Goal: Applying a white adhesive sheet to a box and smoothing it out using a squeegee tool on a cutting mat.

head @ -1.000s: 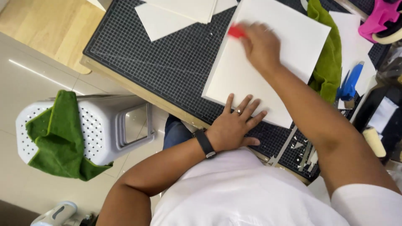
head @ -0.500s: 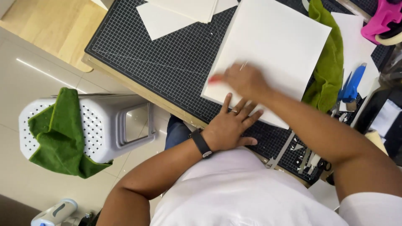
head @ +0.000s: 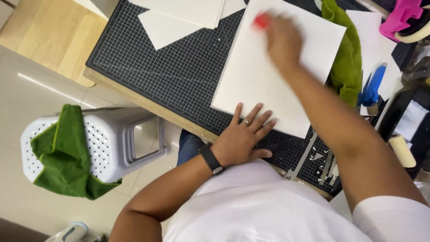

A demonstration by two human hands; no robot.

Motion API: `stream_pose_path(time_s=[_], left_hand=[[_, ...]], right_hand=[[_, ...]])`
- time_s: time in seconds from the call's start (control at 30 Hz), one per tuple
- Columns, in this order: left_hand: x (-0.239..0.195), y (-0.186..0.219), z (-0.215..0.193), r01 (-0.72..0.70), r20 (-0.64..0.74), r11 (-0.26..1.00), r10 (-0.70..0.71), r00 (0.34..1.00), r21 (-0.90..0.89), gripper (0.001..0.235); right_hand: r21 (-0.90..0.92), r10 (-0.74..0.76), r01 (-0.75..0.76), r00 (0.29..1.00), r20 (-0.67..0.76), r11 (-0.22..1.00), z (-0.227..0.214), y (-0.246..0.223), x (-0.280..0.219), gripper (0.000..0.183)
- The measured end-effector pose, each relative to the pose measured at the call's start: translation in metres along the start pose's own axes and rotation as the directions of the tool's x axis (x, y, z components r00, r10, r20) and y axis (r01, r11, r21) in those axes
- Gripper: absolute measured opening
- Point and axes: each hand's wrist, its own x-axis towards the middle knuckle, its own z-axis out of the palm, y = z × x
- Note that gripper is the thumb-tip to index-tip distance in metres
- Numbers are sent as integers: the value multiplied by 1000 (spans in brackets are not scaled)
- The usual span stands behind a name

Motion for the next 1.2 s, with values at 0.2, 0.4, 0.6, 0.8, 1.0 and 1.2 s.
stream_pose_path(time_s=[0.2,0.4,0.6,0.8,1.0,1.2], left_hand=[[-2,-2,0,-3,2,998,3,1000,-64,85],[-4,1,-8,-10,-14,994,8,1000,-106,85],[-1,-1,-34,28,230,980,19,973,-198,86],[-2,-1,-37,51,218,971,2,976,-236,83],[-2,-6,-37,34,276,976,28,961,-216,85],[3,0,-52,84,351,974,-4,936,-212,83]], right_hand=[[-175,-371,428,884,284,887,-2,-61,-42,54],[-257,208,-129,928,308,958,26,-40,22,23],[-312,-90,350,781,618,883,-49,-82,1,26],[-117,87,-79,994,60,990,3,-13,47,17],[-349,-294,426,881,371,835,-56,-84,-61,35],[-13,148,-148,983,107,989,-30,-4,-7,9]])
